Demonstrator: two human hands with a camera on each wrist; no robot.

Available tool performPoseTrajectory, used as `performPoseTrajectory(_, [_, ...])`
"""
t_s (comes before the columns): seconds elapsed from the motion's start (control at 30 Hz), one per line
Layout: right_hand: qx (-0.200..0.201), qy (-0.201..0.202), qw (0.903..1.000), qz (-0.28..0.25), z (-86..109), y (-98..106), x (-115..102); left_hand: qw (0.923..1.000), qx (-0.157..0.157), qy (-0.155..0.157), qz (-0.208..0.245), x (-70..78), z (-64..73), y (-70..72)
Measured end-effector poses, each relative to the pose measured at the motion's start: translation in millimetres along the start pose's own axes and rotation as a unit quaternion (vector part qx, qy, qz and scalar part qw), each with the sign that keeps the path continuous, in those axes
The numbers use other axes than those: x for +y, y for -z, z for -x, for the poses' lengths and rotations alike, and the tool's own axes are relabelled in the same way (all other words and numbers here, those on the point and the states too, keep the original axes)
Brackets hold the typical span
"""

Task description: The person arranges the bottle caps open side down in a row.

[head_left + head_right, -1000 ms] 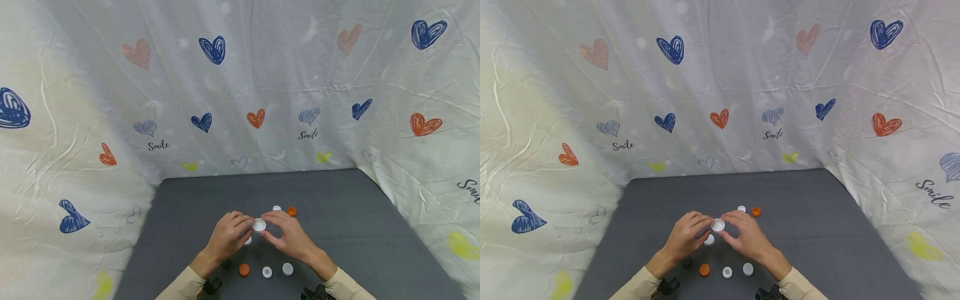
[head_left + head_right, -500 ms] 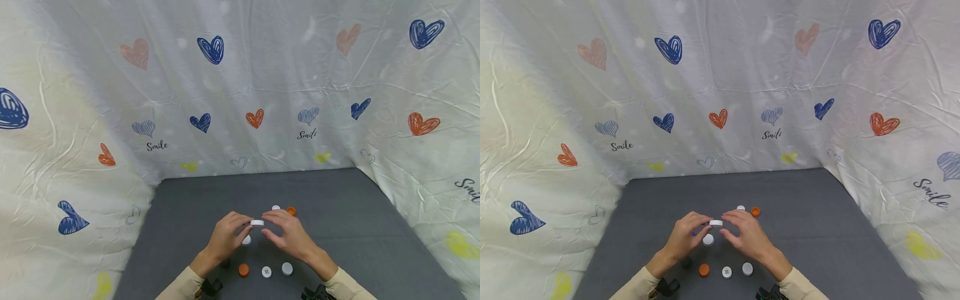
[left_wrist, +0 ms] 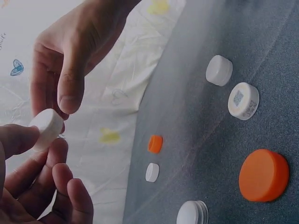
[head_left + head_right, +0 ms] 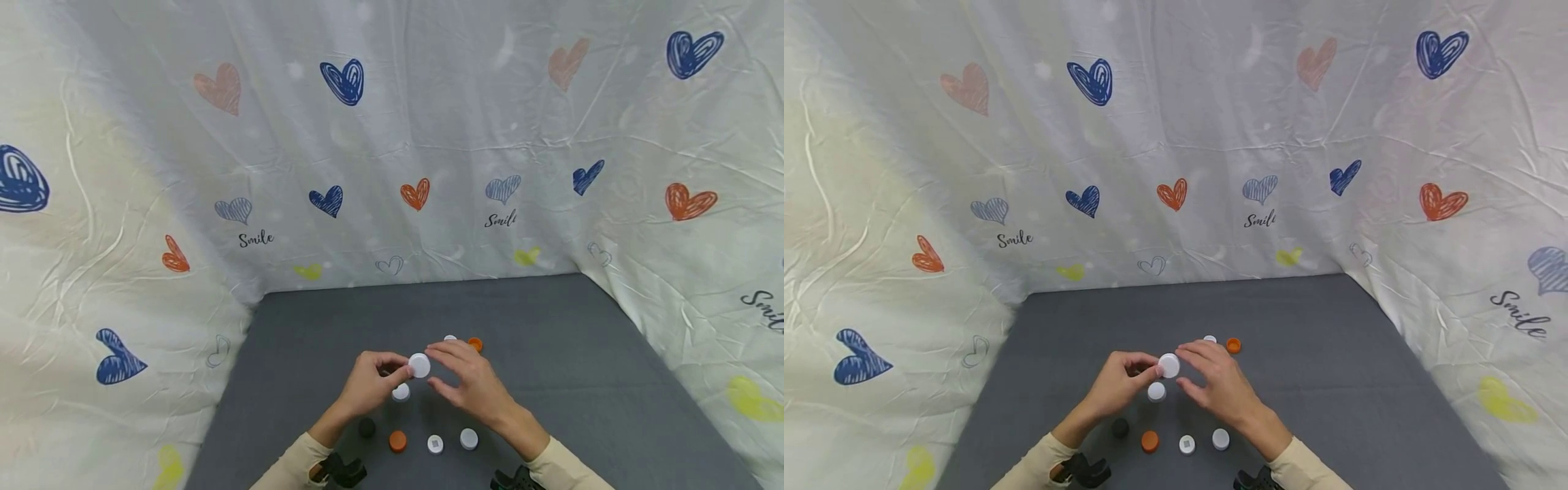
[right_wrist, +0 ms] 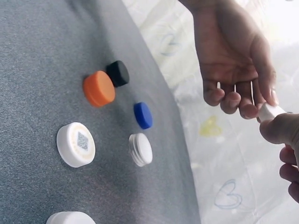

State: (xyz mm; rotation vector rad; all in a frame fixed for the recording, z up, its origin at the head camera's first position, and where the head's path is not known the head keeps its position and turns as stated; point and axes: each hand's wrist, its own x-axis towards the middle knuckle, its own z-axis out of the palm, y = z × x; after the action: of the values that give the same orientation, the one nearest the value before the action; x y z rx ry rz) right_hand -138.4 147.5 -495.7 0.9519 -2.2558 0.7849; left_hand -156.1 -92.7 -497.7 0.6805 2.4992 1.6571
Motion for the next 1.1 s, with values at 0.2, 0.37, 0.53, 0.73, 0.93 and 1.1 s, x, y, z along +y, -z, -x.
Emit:
performPoseTrajectory(0.2, [0.005,0.016,0.9998,0.006,0.0,-1.1,0.0,0.9995,-0.027,0.014,0.011,0.6,-1.2,-1.6])
performPoseTrajectory(0.37, [0.0,0.018,0.9998,0.011,0.1,-1.0,0.8,0.9994,-0.029,0.02,0.001,3.5,-1.0,-1.0])
performPoseTrajectory(0.53, [-0.014,-0.012,0.9998,0.006,2.3,2.1,0.7,0.9987,-0.007,-0.011,-0.049,5.5,0.7,2.2])
performPoseTrajectory(0.73, [-0.015,-0.026,0.9996,0.001,4.0,3.2,0.4,0.9695,0.047,-0.155,-0.184,1.8,2.4,4.3])
performPoseTrajectory(0.93, [-0.029,-0.031,0.999,-0.007,3.6,0.6,-0.4,0.9344,0.059,-0.236,-0.26,2.6,1.6,1.9])
performPoseTrajectory(1.1, [-0.034,-0.032,0.9989,-0.003,2.9,0.4,-0.5,0.9232,0.059,-0.252,-0.284,5.6,0.9,-0.2])
